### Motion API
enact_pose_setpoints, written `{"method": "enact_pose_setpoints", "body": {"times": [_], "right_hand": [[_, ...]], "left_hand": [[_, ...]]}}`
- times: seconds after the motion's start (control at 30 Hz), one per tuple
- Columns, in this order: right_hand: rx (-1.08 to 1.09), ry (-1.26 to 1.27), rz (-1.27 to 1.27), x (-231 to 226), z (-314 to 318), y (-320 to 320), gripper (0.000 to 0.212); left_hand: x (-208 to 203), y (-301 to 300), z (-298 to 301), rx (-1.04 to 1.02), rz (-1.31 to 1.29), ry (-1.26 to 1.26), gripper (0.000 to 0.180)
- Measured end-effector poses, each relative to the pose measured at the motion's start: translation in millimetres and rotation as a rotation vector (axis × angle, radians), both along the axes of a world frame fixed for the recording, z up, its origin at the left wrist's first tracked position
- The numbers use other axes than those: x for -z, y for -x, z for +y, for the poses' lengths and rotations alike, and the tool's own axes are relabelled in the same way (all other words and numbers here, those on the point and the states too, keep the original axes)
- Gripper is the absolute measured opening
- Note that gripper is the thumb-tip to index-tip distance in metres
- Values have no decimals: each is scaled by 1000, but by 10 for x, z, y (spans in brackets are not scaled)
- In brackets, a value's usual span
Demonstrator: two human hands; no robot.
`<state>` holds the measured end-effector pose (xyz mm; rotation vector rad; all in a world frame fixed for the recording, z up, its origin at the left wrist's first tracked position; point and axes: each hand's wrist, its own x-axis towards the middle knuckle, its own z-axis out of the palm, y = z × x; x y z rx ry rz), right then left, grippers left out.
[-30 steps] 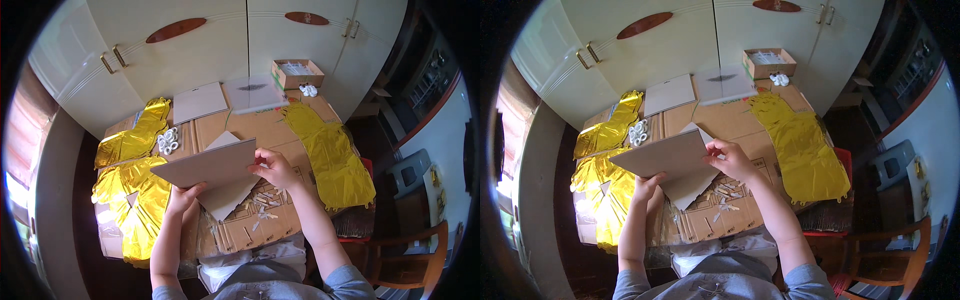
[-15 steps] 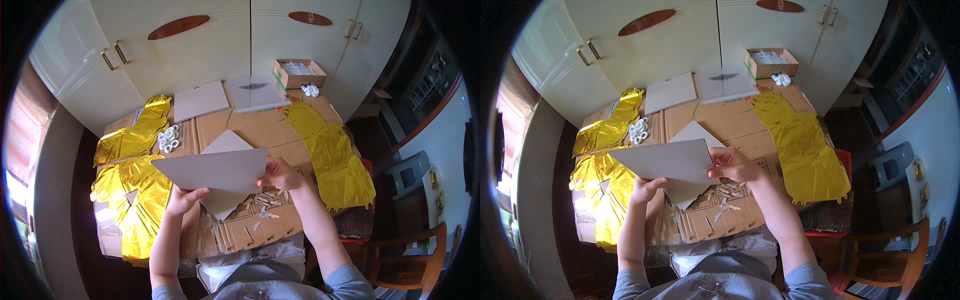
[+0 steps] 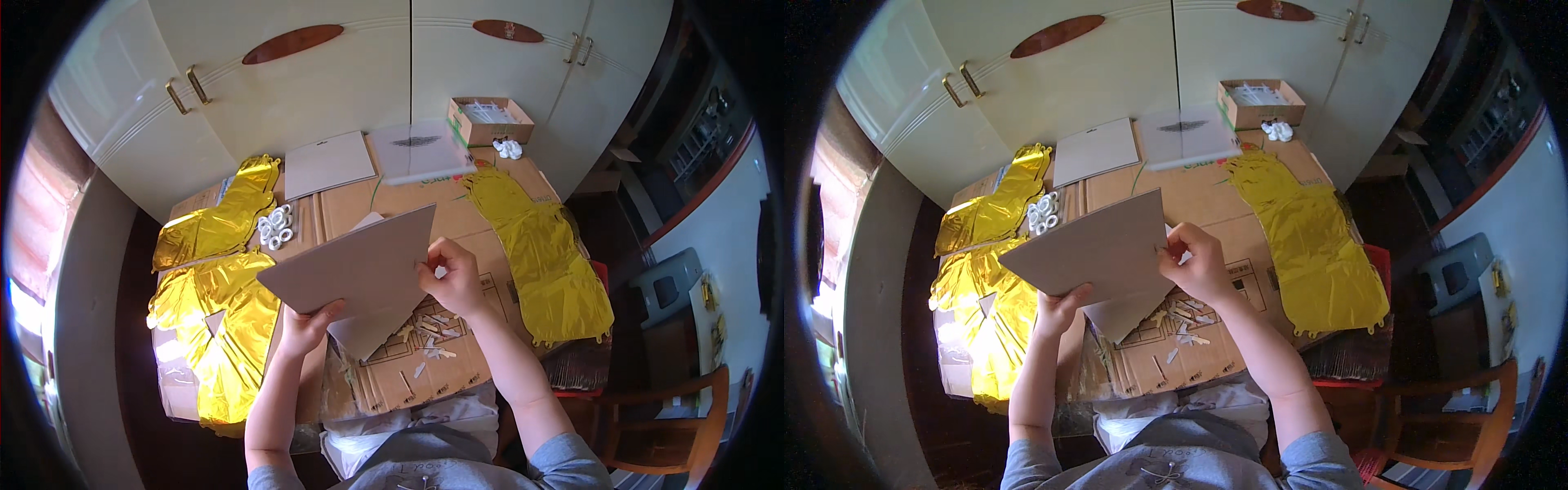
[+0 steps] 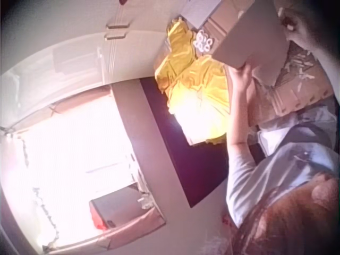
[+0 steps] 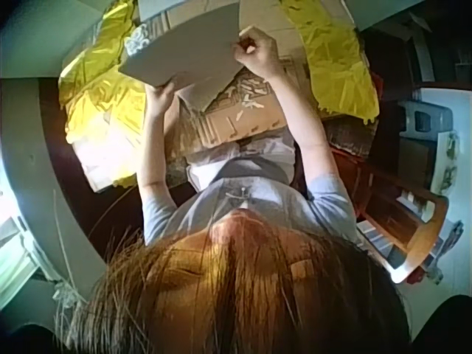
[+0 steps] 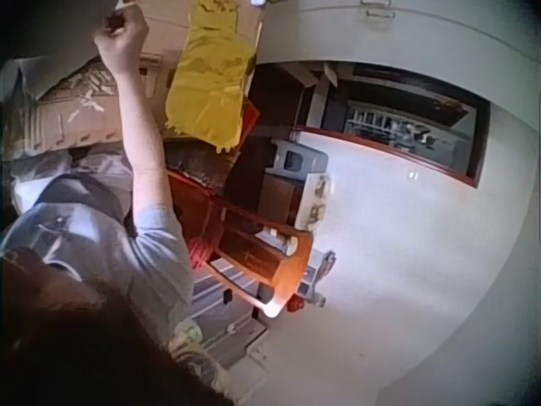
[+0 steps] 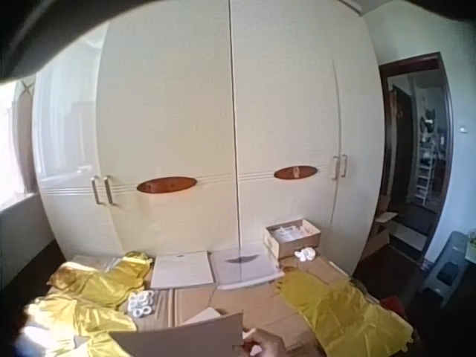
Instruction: Assemble cardboard signage and small components on a table.
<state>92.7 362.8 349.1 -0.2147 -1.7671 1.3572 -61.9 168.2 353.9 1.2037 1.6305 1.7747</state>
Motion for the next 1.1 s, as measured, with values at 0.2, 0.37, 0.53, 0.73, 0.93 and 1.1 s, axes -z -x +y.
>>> {"method": "enact_pose_setpoints", "body": {"times": [0.2, 0.37, 0.53, 0.73, 0.93, 1.1], "right_hand": [[246, -119, -58, -63, -108, -13, 16], [127, -52, -9, -5, -64, 11, 13], [-507, 342, 67, -7, 86, -62, 8], [-873, 646, 20, -67, 84, -148, 29], [-1043, 680, 76, 5, 64, -154, 34], [-1006, 667, 37, 75, 88, -169, 37]], "left_hand": [[-20, -104, 47, -44, 186, -52, 15], [-31, -98, 33, -38, 95, -36, 15], [-104, -36, 2, 45, -150, -36, 17], [-116, -17, -4, 126, -332, 15, 23], [-95, -20, -17, 209, -350, 44, 27], [-62, 15, -31, 223, -350, 59, 33]]}}
